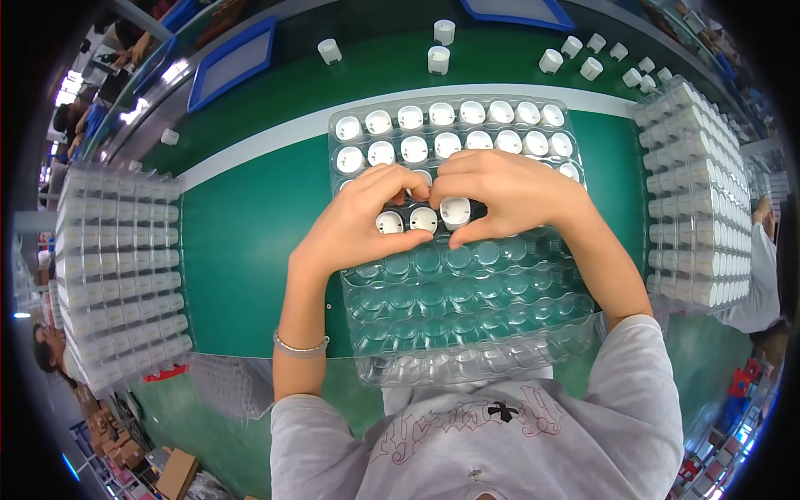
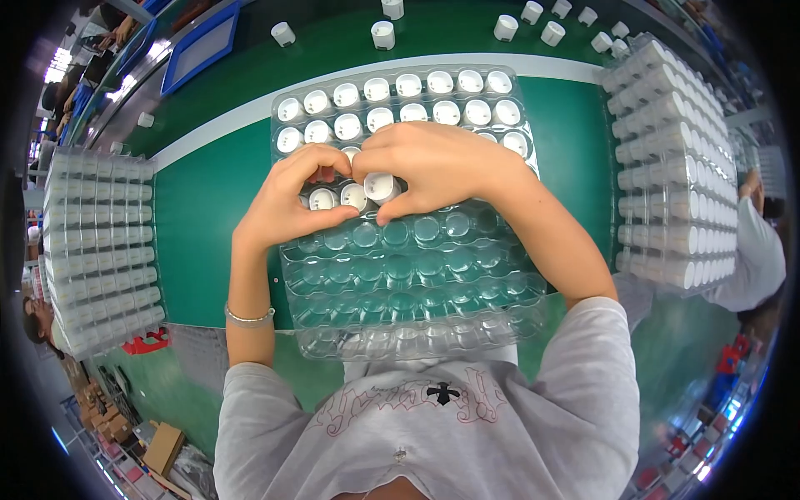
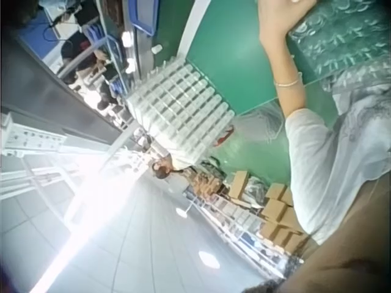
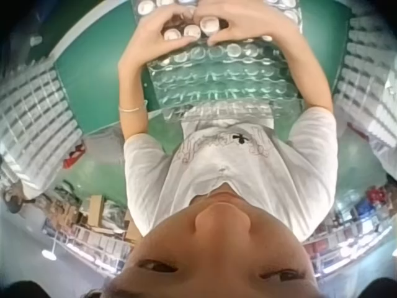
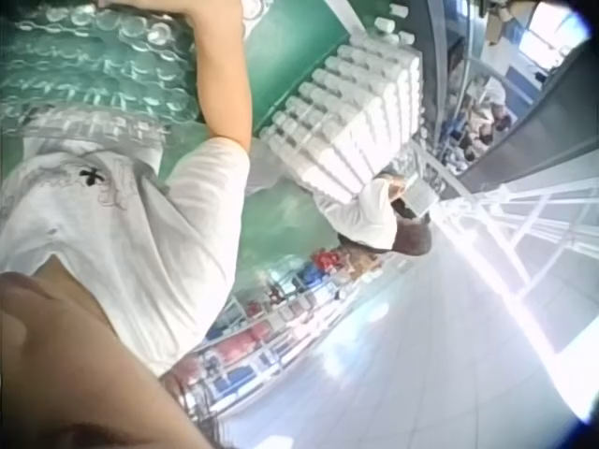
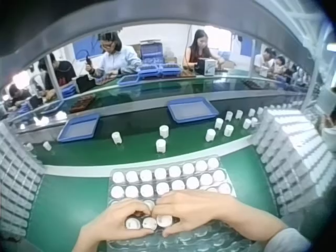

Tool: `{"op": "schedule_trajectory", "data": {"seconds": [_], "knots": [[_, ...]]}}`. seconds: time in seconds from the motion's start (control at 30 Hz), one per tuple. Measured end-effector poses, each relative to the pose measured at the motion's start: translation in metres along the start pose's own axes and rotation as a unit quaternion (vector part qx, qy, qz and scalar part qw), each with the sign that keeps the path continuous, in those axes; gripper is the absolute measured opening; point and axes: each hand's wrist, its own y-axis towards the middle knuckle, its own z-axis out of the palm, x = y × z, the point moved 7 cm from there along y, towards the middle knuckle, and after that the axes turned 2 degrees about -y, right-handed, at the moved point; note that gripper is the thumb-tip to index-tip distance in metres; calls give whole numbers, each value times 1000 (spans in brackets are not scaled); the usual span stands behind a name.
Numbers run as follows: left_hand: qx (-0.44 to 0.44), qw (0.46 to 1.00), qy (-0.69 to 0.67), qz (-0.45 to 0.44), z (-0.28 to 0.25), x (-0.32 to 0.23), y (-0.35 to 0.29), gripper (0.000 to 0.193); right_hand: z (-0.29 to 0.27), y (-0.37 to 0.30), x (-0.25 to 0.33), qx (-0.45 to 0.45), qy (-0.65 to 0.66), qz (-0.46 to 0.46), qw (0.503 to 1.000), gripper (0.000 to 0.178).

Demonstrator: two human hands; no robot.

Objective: The person assembles small electronic components by hand, then places them into an organized plastic tray.

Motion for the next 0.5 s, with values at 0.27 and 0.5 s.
{"op": "schedule_trajectory", "data": {"seconds": [0.27,0.5], "knots": [[17,999,-37,-6,-3,5,0,25,-98,-44,-90,-421,-116,223,871,32],[18,997,-73,-10,-3,15,1,24,-154,-169,-209,-477,-322,438,691,38]]}}
